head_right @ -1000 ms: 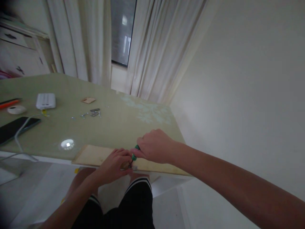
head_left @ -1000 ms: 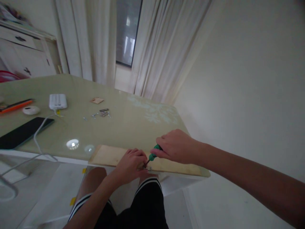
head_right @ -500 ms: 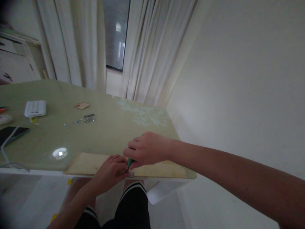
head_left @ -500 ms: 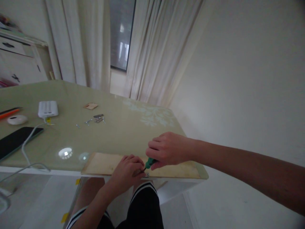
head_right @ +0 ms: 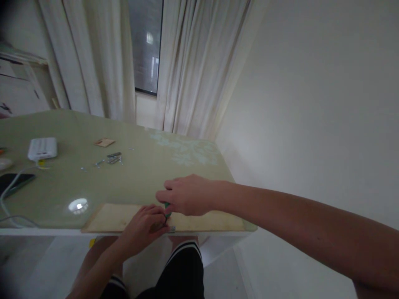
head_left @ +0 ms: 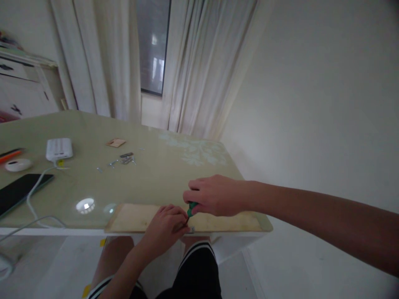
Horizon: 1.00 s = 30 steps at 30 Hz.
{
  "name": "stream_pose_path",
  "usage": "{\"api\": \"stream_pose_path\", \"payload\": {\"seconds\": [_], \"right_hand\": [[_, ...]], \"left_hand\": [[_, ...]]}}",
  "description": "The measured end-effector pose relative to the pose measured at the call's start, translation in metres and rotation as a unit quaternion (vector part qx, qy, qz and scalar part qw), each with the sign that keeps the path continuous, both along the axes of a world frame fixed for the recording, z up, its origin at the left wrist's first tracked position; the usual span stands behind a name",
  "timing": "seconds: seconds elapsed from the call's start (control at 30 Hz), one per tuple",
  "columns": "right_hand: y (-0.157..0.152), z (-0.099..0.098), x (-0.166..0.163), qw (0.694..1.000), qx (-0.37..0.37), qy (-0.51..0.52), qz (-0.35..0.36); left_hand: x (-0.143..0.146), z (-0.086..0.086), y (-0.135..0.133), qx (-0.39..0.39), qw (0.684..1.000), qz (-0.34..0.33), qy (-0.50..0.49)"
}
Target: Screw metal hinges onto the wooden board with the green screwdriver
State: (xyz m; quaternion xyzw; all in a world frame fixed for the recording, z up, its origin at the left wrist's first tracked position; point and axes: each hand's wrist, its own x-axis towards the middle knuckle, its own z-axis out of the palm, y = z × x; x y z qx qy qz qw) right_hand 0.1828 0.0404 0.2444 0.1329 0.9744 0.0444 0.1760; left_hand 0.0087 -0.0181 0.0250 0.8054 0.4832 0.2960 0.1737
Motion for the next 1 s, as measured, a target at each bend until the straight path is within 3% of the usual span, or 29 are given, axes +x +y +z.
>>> {"api": "stream_pose_path", "payload": {"seconds": [0.13, 0.2, 0.27, 0.43, 0.53, 0.67, 0.87, 0.93, 1.0], "right_hand": [[-0.002, -0.005, 0.0, 0.988, 0.011, -0.002, -0.155], [-0.001, -0.007, -0.002, 0.981, 0.029, -0.009, -0.194], [0.0, -0.007, -0.003, 0.985, 0.021, -0.006, -0.172], [0.001, -0.001, 0.0, 0.999, -0.029, 0.036, -0.027], [-0.001, -0.003, -0.002, 0.995, -0.031, 0.037, -0.085], [-0.004, -0.009, -0.007, 0.986, 0.031, 0.029, -0.162], [-0.003, -0.007, -0.001, 0.994, -0.078, 0.062, -0.044], [-0.003, -0.005, 0.002, 0.993, -0.083, 0.068, -0.049], [-0.004, -0.004, 0.002, 0.992, -0.053, 0.056, -0.098]], "left_hand": [[-0.001, -0.003, 0.0, 0.004, 1.0, -0.007, -0.007], [-0.002, -0.004, 0.001, -0.001, 1.0, -0.008, -0.002], [-0.003, -0.005, 0.002, -0.002, 1.0, -0.007, 0.001], [-0.007, -0.004, 0.001, 0.019, 1.0, -0.024, 0.005], [-0.008, -0.003, -0.003, 0.018, 0.999, -0.03, 0.003], [-0.006, -0.004, -0.006, 0.013, 1.0, -0.014, -0.003], [-0.007, -0.004, -0.007, 0.008, 1.0, -0.002, -0.001], [-0.008, -0.004, -0.007, 0.009, 1.0, -0.005, -0.005], [-0.008, -0.003, -0.007, 0.01, 1.0, -0.011, -0.01]]}}
